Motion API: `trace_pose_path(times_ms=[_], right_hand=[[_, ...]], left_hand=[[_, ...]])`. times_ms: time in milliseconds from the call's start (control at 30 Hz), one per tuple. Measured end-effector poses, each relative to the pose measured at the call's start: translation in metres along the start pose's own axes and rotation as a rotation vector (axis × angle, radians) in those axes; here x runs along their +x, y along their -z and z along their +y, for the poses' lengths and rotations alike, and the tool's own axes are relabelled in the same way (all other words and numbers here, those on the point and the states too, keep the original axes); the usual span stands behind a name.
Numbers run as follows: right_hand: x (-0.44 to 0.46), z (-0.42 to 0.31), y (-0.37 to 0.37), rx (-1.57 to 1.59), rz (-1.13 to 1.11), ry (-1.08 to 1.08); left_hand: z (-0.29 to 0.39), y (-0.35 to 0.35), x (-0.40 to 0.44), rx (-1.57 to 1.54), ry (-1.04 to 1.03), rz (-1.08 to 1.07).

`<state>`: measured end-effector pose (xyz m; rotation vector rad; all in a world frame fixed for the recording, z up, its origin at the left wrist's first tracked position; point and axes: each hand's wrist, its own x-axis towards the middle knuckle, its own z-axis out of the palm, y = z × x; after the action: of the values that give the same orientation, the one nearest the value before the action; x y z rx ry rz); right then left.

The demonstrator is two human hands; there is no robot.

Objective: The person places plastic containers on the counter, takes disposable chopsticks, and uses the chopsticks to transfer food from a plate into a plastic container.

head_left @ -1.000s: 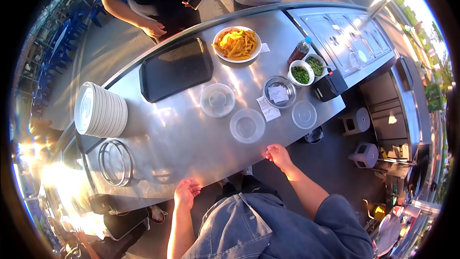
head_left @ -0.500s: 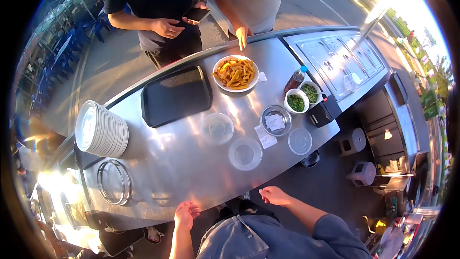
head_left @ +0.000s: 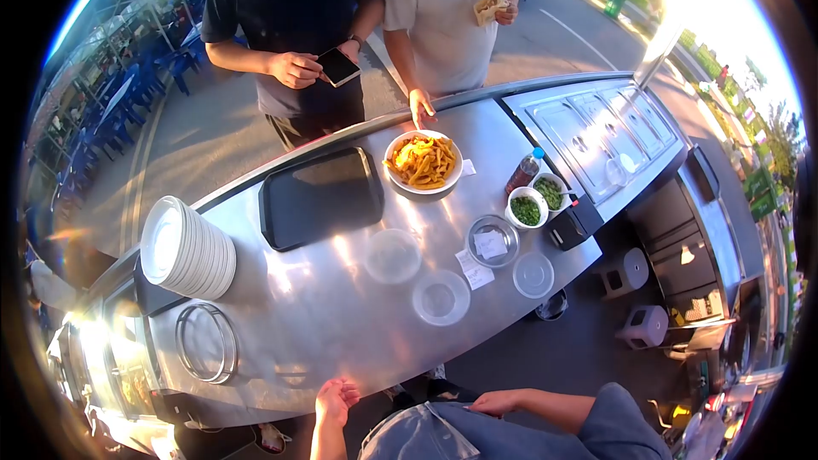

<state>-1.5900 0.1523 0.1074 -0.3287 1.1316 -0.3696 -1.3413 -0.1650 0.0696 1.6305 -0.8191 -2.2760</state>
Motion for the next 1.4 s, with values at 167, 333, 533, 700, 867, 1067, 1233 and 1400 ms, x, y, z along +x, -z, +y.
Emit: trace_pose_path(times_ms=[167,333,533,700,867,1067,1233,1400], right_hand=[[0.008,0.003,-0.004,-0.005,0.010,-0.072],[0.019,0.010,-0.011,-0.001,0.044,-0.103],[0.035,0.021,-0.018,0.003,0.091,-0.040],[0.033,0.014,-0.028,-0.003,0.086,-0.021],[0.040,0.019,-0.031,0.021,0.101,-0.032],[0.036,0.013,-0.043,0.101,0.113,-0.103],[0.042,0.023,-0.040,0.095,0.112,-0.109],[0.026,0.008,-0.042,0.012,0.191,0.025]], left_hand=[[-0.004,0.011,0.005,-0.010,-0.008,-0.020],[-0.004,0.021,0.005,-0.003,-0.013,-0.025],[-0.002,0.031,0.003,-0.011,-0.029,-0.032],[0.001,0.040,0.001,-0.028,-0.021,-0.022],[0.009,0.045,0.004,-0.015,-0.021,-0.027],[0.010,0.048,0.006,-0.041,-0.040,-0.064],[0.009,0.043,0.010,-0.022,-0.013,-0.074],[0.012,0.038,0.012,-0.002,-0.013,-0.059]])
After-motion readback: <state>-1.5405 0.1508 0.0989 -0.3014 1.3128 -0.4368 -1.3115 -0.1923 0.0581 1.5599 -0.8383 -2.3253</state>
